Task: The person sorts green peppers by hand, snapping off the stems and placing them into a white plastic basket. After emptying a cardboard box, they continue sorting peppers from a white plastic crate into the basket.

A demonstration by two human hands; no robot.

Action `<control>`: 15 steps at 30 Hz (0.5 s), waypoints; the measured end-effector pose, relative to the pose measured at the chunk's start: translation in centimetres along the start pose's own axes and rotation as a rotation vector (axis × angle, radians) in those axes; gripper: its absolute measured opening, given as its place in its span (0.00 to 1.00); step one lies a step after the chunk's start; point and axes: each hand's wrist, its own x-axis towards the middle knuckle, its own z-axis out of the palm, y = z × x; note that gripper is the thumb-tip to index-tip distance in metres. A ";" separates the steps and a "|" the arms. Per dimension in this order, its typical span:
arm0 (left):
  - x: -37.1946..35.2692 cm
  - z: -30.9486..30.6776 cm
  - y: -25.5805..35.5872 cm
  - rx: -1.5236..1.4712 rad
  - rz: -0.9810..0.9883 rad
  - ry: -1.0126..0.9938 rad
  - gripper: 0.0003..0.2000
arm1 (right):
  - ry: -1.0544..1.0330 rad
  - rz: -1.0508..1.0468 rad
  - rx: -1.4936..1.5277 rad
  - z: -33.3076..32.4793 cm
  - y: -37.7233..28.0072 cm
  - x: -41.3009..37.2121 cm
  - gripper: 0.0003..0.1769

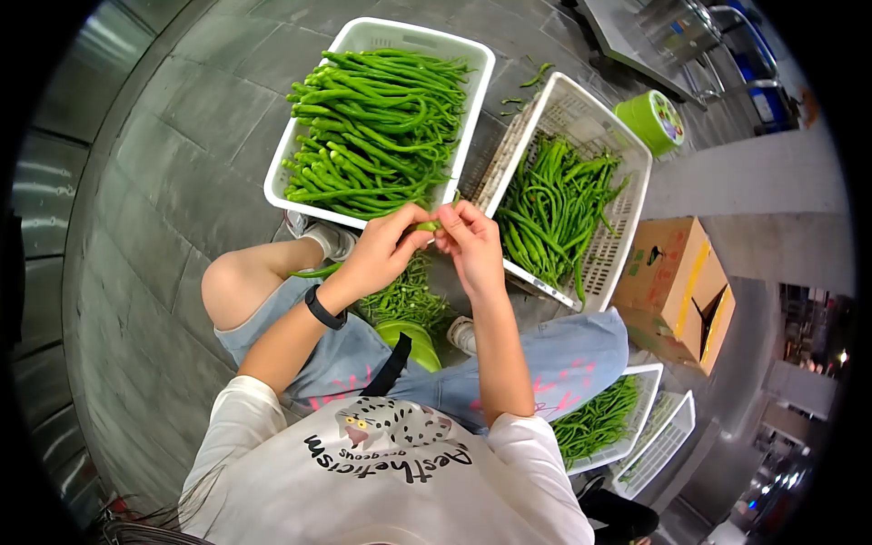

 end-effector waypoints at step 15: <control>4.6 -8.6 -6.3 -1.057 -0.007 0.686 0.07 | -0.110 0.205 -1.151 -13.2 3.9 -7.7 0.24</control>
